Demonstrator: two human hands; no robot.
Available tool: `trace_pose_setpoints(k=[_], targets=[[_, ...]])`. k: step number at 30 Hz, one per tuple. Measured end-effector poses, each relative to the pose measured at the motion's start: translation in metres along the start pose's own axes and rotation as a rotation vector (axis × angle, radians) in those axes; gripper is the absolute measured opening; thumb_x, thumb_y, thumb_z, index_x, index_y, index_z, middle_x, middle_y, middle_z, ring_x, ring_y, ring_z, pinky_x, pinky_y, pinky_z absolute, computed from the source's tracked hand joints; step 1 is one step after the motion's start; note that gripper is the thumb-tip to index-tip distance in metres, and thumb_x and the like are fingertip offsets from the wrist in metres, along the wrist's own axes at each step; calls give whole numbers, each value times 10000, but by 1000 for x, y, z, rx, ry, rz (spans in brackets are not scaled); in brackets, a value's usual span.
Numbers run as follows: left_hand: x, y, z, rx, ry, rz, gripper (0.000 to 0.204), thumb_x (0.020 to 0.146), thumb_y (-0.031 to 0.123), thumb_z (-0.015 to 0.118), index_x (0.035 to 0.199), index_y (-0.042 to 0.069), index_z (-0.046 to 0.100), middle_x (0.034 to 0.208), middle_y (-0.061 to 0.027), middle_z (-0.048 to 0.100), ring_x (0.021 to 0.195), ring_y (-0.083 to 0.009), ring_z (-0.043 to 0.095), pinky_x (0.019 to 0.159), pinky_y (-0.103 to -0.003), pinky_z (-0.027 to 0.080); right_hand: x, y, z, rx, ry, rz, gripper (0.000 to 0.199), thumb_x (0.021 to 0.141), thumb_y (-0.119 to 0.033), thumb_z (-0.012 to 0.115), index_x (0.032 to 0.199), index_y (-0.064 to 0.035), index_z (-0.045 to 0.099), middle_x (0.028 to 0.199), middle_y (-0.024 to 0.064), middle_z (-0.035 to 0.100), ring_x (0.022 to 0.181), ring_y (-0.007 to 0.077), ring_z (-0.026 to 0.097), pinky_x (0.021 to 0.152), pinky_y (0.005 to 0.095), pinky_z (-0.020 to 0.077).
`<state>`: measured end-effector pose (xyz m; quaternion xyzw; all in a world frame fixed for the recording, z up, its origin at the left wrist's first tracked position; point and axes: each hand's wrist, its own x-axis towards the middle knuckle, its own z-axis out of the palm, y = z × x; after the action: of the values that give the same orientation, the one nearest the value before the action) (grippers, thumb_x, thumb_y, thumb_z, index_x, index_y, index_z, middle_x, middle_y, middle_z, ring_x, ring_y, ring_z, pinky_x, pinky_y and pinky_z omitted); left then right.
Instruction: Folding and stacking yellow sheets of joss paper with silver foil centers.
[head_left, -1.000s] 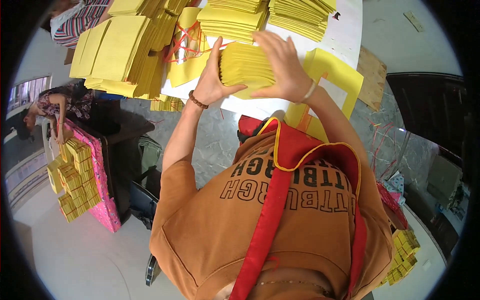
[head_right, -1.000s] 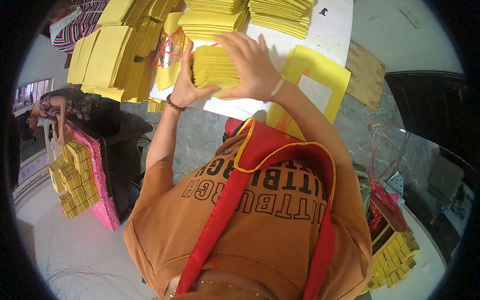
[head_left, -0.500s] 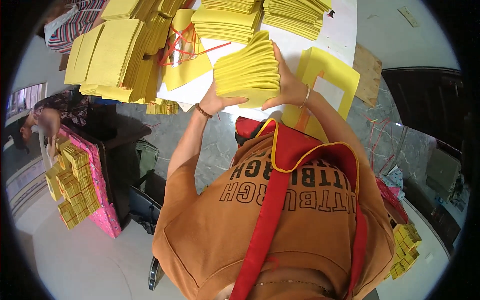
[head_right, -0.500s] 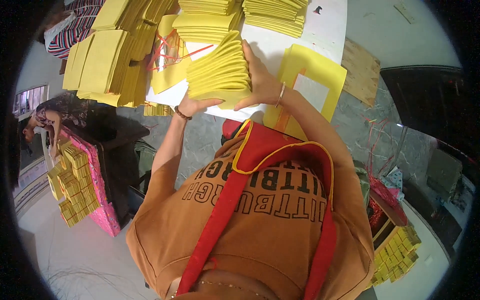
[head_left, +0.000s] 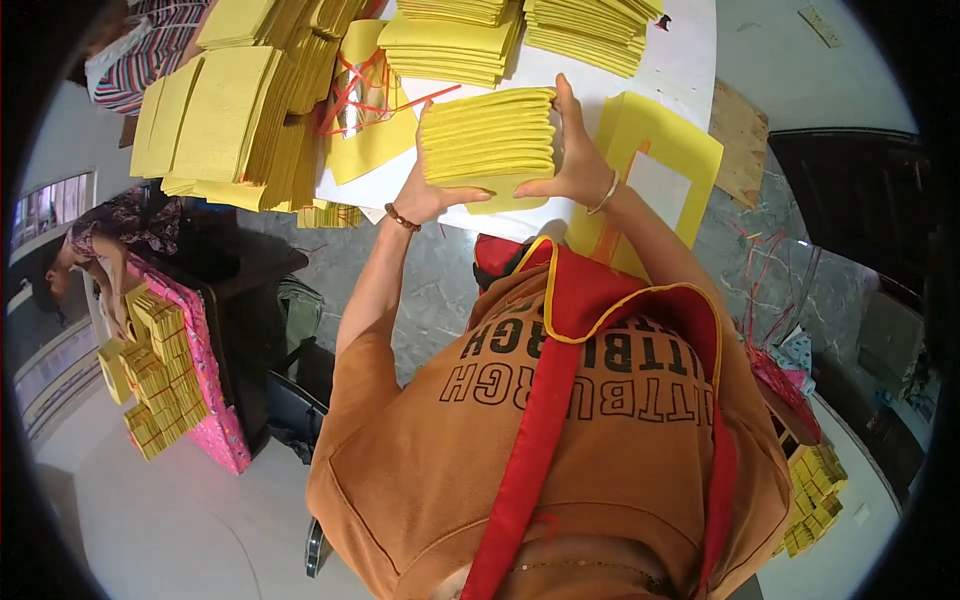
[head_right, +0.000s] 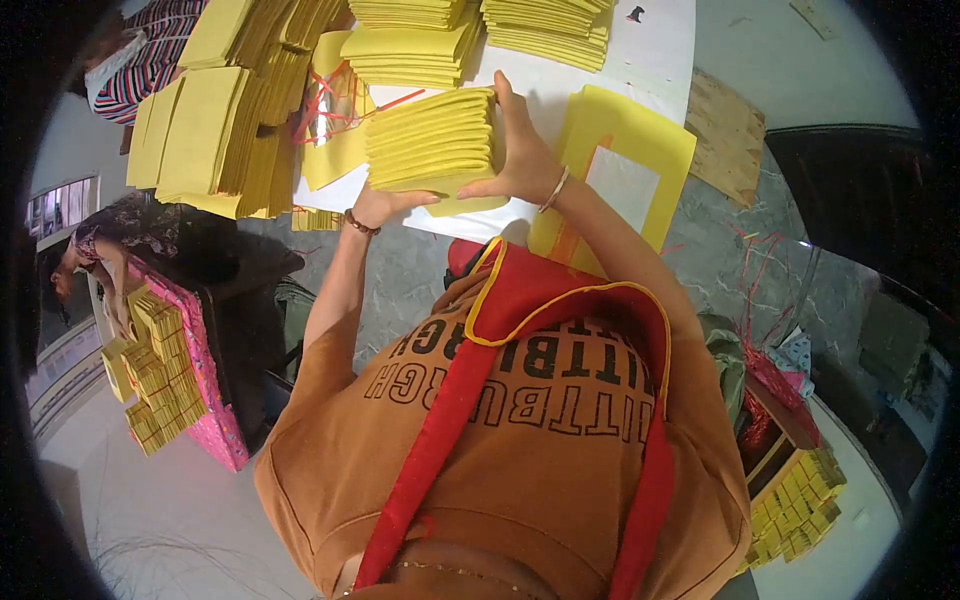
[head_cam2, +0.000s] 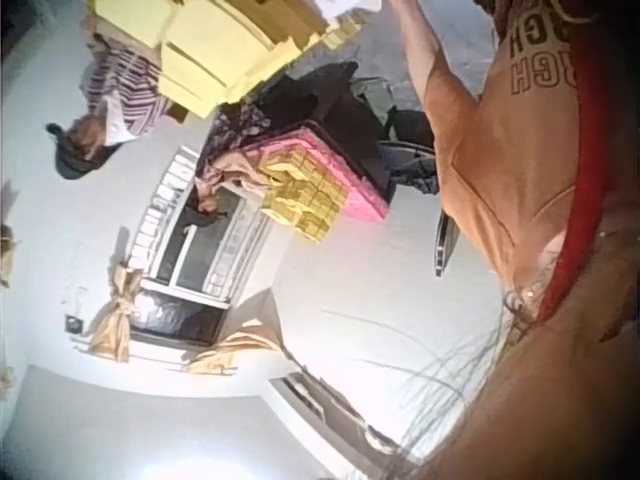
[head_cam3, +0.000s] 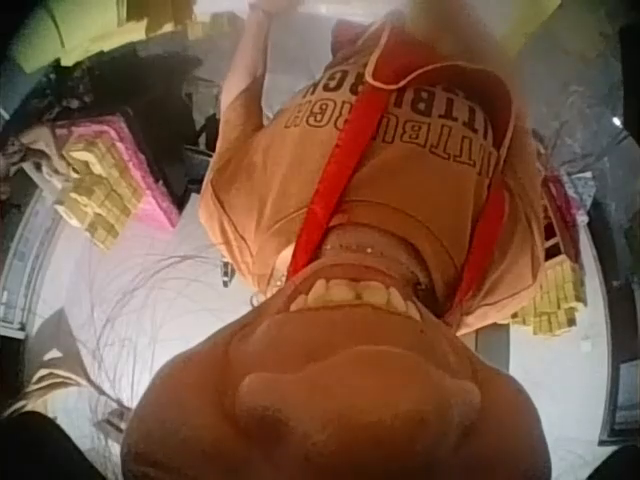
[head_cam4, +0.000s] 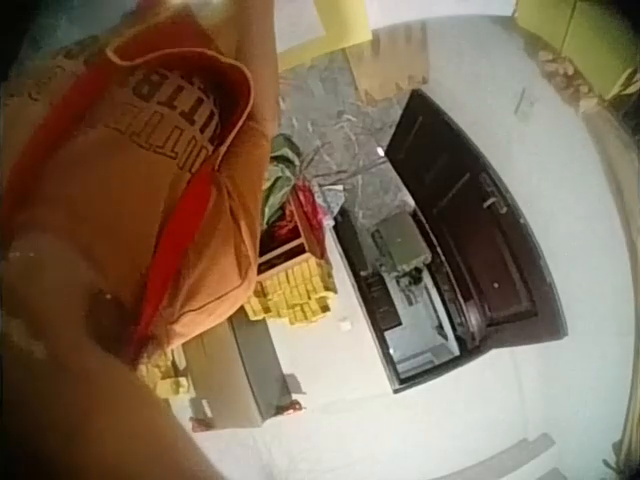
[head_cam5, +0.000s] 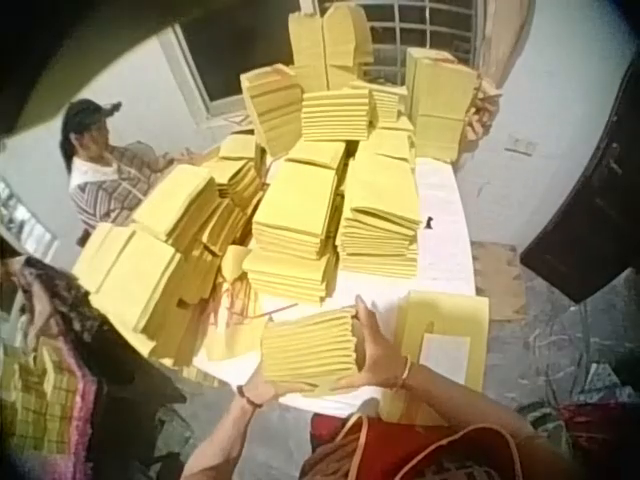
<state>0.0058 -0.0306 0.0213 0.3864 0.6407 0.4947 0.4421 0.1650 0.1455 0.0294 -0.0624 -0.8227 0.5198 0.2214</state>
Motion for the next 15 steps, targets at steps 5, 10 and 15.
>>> trace_pose_setpoints(k=[5,10,15], targets=[[5,-6,3,-77,42,12,1249,538,109,851,1384,93,-68,1263,-146,434,1154,-222,446,976,-357,378,3,-8,8,36,63,-14,1331,470,-361,870,1382,23,-22,1339,230,241,1250,343,268,1038,412,242],[5,2,4,94,-63,-88,863,540,166,854,1266,34,407,1136,-119,551,1099,-215,487,939,-343,394,-4,0,12,-4,90,-74,1347,479,-317,877,1392,-1,-62,1383,188,183,1276,290,249,1043,373,242],[14,-22,-1,607,90,315,531,619,180,800,1071,18,572,1062,-103,598,1013,-215,544,852,-334,435,2,-4,16,143,110,-7,1344,484,-330,874,1389,8,-62,1362,199,236,1269,297,255,1039,388,243]])
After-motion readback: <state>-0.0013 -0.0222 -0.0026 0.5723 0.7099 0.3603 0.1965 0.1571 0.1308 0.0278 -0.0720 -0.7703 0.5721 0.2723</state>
